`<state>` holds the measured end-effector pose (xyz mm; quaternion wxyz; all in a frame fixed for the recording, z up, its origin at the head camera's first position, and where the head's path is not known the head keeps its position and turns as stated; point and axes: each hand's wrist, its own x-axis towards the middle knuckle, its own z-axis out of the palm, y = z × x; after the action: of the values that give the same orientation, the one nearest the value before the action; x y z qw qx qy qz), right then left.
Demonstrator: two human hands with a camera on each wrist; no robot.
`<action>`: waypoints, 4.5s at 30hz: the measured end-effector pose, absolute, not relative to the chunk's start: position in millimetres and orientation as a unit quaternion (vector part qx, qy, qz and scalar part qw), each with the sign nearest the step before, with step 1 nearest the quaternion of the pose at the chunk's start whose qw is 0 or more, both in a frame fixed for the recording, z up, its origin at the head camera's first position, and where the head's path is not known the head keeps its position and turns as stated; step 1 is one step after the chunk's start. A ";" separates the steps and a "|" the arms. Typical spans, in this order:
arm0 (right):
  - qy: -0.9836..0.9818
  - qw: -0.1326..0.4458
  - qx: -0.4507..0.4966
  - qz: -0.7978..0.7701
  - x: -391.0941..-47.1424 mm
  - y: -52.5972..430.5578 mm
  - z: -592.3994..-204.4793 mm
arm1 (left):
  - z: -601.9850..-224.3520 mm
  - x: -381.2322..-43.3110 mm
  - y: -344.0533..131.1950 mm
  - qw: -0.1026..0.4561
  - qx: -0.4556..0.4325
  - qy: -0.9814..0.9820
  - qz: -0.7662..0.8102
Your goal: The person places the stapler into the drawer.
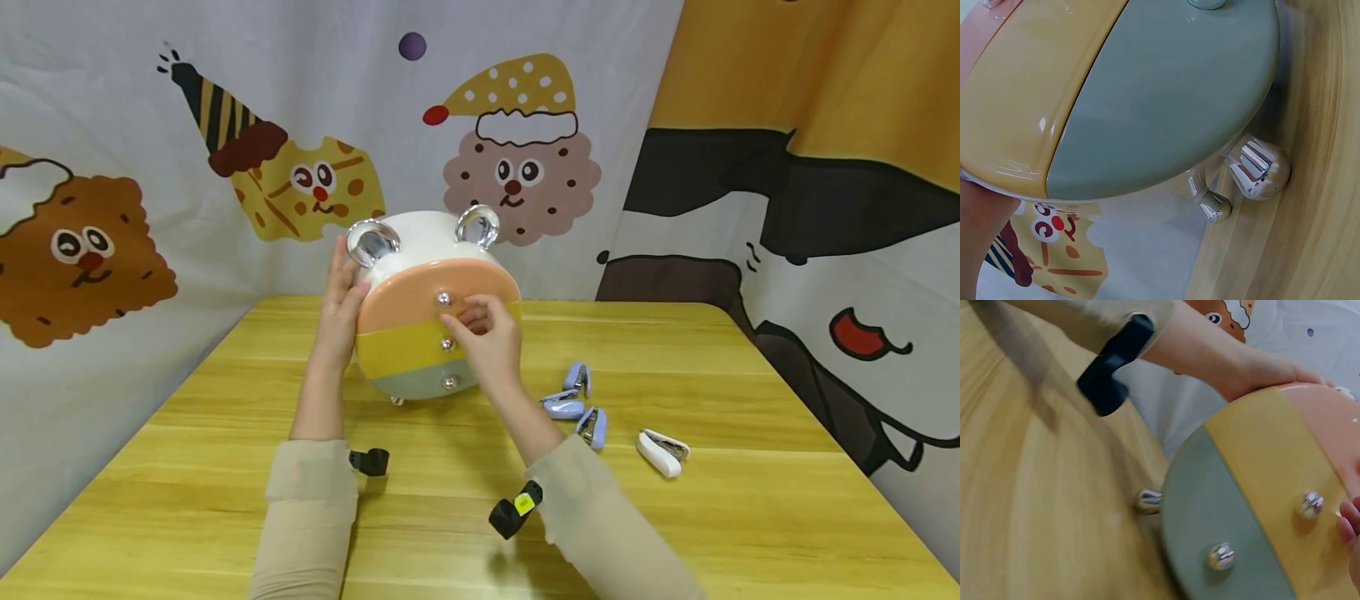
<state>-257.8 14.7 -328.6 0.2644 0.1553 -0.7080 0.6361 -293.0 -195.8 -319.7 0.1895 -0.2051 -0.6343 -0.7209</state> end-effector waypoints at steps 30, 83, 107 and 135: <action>-0.701 0.230 0.112 0.665 -251.6 0.6 -379.9 | -319.5 -292.8 -194.6 0.193 -0.204 -0.637 -0.718; -0.741 0.189 0.144 0.628 -179.3 35.6 -335.6 | -320.1 -292.4 -194.4 0.193 -0.213 -0.631 -0.721; -0.757 0.168 0.184 0.604 -193.9 56.5 -343.1 | -319.9 -293.8 -194.8 0.199 -0.211 -0.632 -0.719; -0.794 0.190 0.151 0.558 -254.9 171.3 -341.3 | -318.2 -293.6 -194.6 0.189 -0.213 -0.628 -0.724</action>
<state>-254.9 171.3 -341.3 0.1896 0.1509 -0.7936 0.5581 -293.6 -194.6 -318.2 0.1889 -0.2125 -0.6284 -0.7241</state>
